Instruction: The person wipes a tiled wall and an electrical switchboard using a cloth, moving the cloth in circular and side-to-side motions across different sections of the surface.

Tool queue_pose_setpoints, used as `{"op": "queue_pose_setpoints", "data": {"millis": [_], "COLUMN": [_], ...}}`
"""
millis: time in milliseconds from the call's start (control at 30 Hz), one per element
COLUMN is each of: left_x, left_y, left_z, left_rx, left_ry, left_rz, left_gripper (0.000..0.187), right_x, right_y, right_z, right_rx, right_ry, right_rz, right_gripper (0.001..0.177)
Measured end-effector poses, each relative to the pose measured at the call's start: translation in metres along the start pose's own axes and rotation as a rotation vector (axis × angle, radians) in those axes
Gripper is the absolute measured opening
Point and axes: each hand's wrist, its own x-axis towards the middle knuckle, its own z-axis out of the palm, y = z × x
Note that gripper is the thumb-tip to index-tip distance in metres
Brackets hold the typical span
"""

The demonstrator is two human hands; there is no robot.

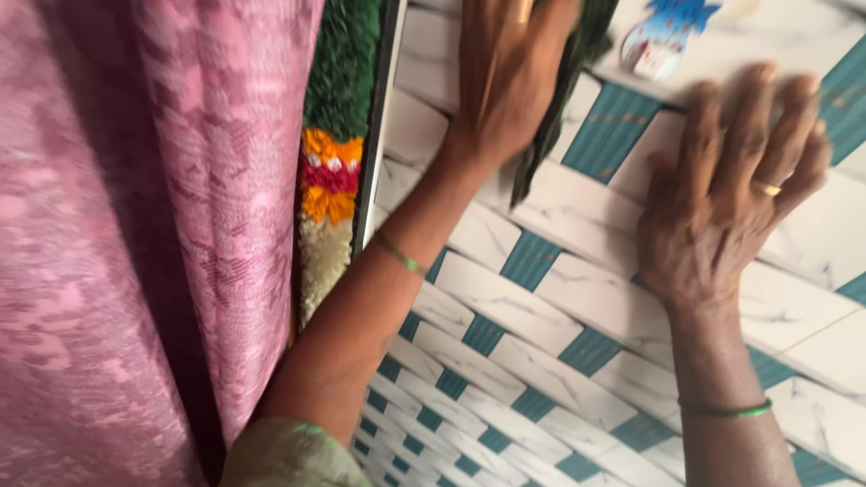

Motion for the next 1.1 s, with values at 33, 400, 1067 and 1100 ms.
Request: {"op": "queue_pose_setpoints", "data": {"millis": [33, 400, 1067, 1100], "left_x": [-0.005, -0.055, -0.036, -0.051], "left_y": [0.007, 0.076, -0.042, -0.038], "left_z": [-0.015, -0.045, -0.057, -0.063], "left_rx": [-0.022, -0.075, 0.296, 0.295], "left_ry": [-0.043, -0.139, -0.133, -0.133], "left_rz": [0.010, -0.173, -0.032, -0.032], "left_gripper": [0.024, 0.087, 0.061, 0.061], "right_x": [0.000, -0.012, -0.022, -0.023], "right_y": [-0.002, 0.005, 0.020, 0.020], "right_z": [-0.002, 0.004, 0.018, 0.019], "right_rx": [0.000, -0.090, -0.081, -0.092], "right_ry": [0.018, 0.033, -0.005, -0.004], "right_rz": [-0.004, -0.025, 0.006, 0.003], "right_gripper": [0.052, 0.046, 0.052, 0.054]}}
